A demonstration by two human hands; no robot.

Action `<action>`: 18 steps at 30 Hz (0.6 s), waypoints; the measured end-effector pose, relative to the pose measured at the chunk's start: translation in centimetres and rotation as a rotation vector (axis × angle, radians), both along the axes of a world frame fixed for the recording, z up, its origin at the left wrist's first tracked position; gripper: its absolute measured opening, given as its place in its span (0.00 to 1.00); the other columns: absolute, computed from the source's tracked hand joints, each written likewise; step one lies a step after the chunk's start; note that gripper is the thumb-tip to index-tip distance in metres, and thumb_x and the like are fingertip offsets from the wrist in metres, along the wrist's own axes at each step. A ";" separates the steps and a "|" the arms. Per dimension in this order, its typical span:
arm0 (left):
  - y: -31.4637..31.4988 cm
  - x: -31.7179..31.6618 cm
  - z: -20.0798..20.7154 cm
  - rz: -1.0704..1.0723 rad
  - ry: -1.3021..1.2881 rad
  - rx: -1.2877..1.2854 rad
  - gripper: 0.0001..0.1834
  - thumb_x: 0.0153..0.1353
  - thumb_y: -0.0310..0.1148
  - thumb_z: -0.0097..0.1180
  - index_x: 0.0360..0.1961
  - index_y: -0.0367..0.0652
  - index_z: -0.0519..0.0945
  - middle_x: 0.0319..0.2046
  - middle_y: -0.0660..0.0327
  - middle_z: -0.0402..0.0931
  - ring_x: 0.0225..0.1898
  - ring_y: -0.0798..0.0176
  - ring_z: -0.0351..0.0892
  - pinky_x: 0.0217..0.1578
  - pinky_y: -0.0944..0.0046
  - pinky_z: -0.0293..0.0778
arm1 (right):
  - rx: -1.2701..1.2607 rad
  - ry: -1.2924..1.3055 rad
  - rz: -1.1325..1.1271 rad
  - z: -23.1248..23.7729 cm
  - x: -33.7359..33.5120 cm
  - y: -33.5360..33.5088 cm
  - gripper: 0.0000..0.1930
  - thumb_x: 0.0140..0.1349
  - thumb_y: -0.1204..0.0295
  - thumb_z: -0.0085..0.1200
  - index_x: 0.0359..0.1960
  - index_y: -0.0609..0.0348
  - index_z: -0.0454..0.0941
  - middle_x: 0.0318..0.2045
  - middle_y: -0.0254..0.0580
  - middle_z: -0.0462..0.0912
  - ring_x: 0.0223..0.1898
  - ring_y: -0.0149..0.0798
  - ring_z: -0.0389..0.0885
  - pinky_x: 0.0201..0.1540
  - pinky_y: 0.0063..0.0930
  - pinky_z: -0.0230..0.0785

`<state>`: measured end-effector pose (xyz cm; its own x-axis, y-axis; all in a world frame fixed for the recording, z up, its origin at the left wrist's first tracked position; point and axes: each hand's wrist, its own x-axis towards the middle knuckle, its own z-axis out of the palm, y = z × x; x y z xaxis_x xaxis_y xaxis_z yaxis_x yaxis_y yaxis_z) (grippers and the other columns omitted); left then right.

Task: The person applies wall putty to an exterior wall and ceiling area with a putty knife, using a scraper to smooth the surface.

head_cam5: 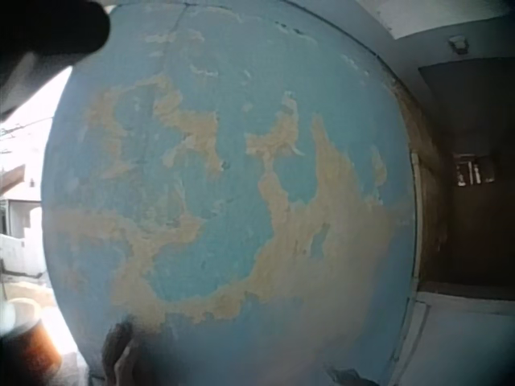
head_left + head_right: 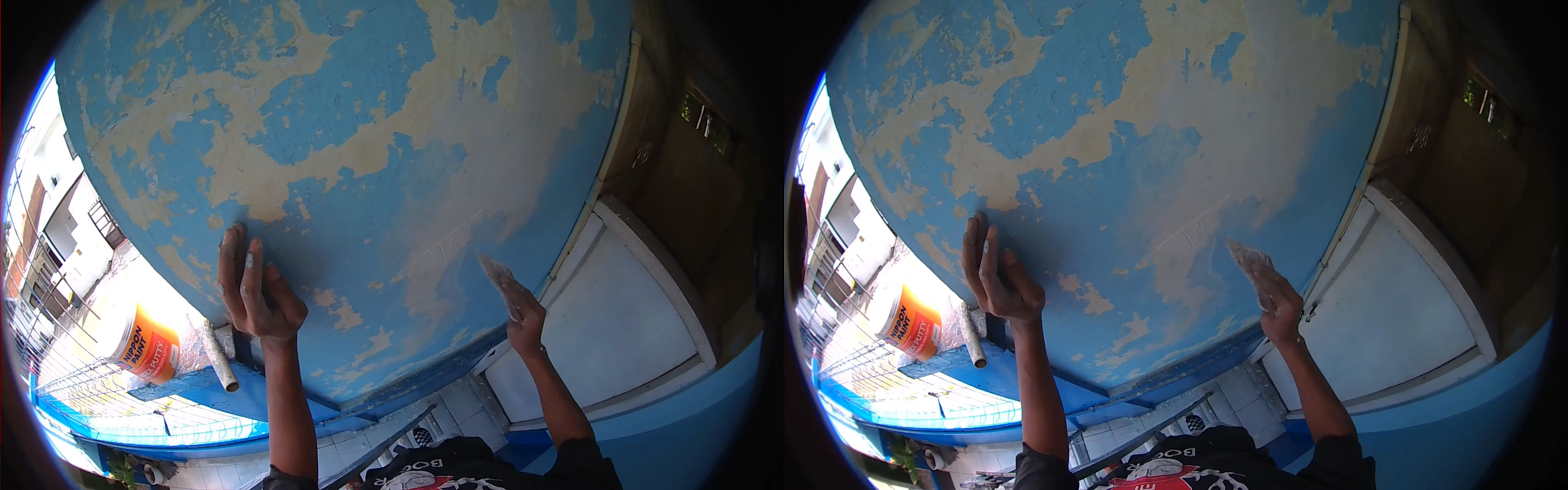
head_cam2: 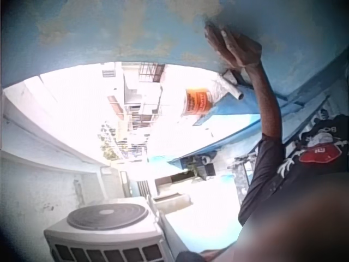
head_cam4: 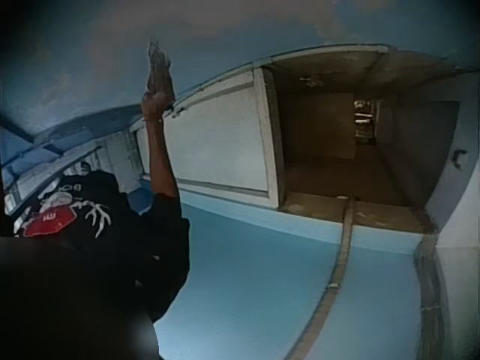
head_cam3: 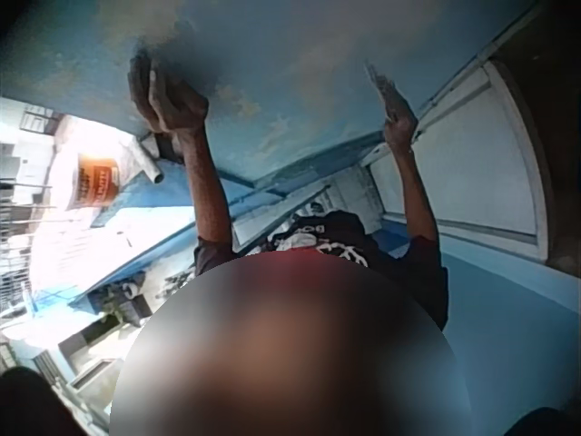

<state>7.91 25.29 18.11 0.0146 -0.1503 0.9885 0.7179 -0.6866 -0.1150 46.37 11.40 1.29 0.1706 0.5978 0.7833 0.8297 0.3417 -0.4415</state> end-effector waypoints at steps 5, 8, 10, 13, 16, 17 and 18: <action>0.4 0.8 -0.6 0.006 -0.003 0.014 0.17 0.71 0.26 0.45 0.56 0.33 0.78 0.59 0.41 0.74 0.60 0.43 0.78 0.59 0.46 0.78 | -0.150 0.747 -0.166 10.1 -1.6 2.1 0.18 0.67 0.83 0.49 0.58 0.66 0.80 0.54 0.52 0.84 0.54 0.45 0.84 0.56 0.37 0.76; 0.1 0.5 -0.2 -0.009 -0.022 0.016 0.16 0.71 0.25 0.45 0.56 0.34 0.79 0.58 0.41 0.75 0.60 0.42 0.78 0.59 0.46 0.78 | 0.006 0.508 -0.072 10.4 -7.2 3.5 0.18 0.67 0.83 0.51 0.58 0.64 0.80 0.54 0.51 0.84 0.54 0.47 0.84 0.56 0.37 0.77; 0.5 1.5 -0.7 -0.028 -0.027 0.006 0.16 0.71 0.25 0.45 0.56 0.34 0.79 0.58 0.41 0.75 0.60 0.42 0.78 0.59 0.45 0.78 | 0.044 0.391 -0.029 7.6 -8.3 3.5 0.20 0.65 0.83 0.52 0.59 0.61 0.80 0.55 0.50 0.84 0.55 0.48 0.84 0.57 0.38 0.78; -0.2 0.1 -0.2 0.017 0.003 0.007 0.17 0.71 0.25 0.45 0.56 0.33 0.79 0.59 0.41 0.75 0.61 0.42 0.77 0.59 0.45 0.78 | 0.127 0.104 0.099 5.2 -12.0 3.1 0.28 0.55 0.85 0.60 0.58 0.50 0.82 0.57 0.45 0.83 0.59 0.51 0.81 0.58 0.42 0.78; 0.0 0.0 -0.2 0.012 0.003 0.013 0.17 0.71 0.25 0.45 0.55 0.33 0.79 0.59 0.41 0.74 0.60 0.42 0.78 0.59 0.44 0.78 | 0.010 -0.099 0.104 2.4 -14.2 2.1 0.34 0.45 0.85 0.64 0.59 0.46 0.82 0.58 0.40 0.83 0.61 0.51 0.79 0.57 0.41 0.79; 0.2 0.5 -0.5 -0.009 -0.012 0.017 0.16 0.71 0.26 0.45 0.55 0.33 0.79 0.59 0.41 0.74 0.60 0.43 0.78 0.59 0.44 0.78 | 0.002 -0.101 0.086 1.3 -14.3 1.8 0.34 0.45 0.85 0.64 0.59 0.46 0.82 0.58 0.40 0.83 0.61 0.51 0.79 0.57 0.41 0.79; 0.2 0.6 -0.4 -0.017 -0.010 0.016 0.16 0.71 0.26 0.45 0.55 0.33 0.79 0.59 0.41 0.74 0.60 0.43 0.78 0.59 0.44 0.78 | -0.016 -0.158 0.084 0.5 -14.6 1.6 0.36 0.43 0.85 0.65 0.59 0.46 0.82 0.58 0.39 0.83 0.62 0.50 0.79 0.56 0.41 0.79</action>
